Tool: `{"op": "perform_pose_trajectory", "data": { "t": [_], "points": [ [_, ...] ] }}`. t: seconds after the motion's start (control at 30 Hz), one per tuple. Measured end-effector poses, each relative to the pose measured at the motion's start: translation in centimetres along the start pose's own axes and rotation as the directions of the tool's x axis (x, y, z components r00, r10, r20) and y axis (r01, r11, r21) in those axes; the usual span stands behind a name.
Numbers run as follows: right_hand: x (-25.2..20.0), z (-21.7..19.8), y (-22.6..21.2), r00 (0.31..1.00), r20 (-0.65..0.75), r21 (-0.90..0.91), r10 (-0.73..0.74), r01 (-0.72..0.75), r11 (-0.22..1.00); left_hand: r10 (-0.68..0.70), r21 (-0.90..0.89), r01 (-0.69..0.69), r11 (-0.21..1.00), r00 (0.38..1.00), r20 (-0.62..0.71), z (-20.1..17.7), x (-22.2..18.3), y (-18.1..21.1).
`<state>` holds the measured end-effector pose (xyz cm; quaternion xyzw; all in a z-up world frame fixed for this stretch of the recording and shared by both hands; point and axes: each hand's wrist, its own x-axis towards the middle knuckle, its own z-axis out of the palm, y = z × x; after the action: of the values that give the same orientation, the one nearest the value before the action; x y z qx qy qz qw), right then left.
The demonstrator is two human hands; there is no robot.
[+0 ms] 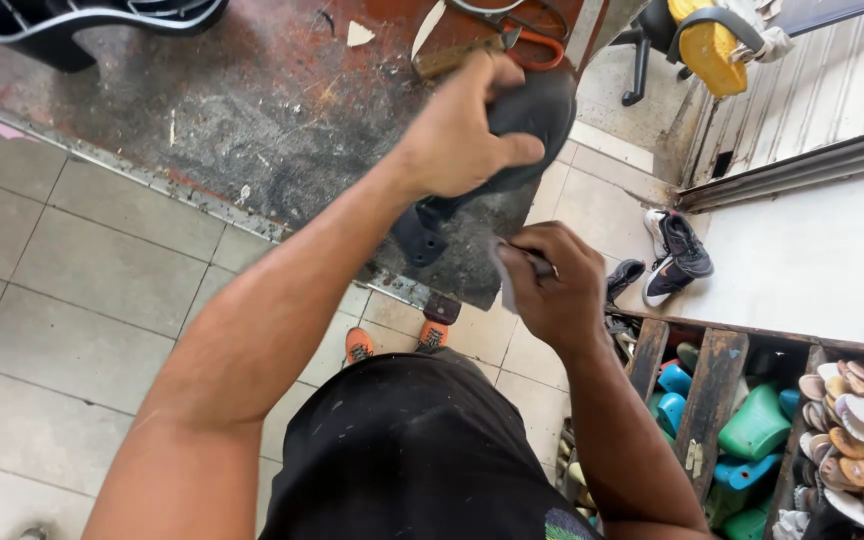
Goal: Sanding the bottom of a shoe sole with sandpaper
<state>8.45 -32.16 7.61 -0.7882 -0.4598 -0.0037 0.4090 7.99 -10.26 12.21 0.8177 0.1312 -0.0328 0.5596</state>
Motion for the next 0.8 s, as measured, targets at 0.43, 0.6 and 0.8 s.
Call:
{"op": "perform_pose_trajectory", "data": {
  "t": [0.43,0.6,0.8],
  "points": [
    [4.6,2.0,2.1,0.894,0.069,-0.072,-0.442,0.446,0.892,0.554,-0.383,-0.598,0.704,0.8,-0.231,-2.5,-2.3,-3.6],
    [4.7,1.0,3.5,0.864,0.437,-0.024,-0.251,0.29,0.957,0.539,-0.377,-0.526,0.763,0.839,-0.08,-2.5,-2.1,-2.7],
    [5.4,-0.1,3.5,0.886,0.405,0.28,-0.226,0.115,0.953,0.408,-0.418,-0.375,0.827,0.913,-0.012,-1.5,-1.1,-1.7]
  ]
}}
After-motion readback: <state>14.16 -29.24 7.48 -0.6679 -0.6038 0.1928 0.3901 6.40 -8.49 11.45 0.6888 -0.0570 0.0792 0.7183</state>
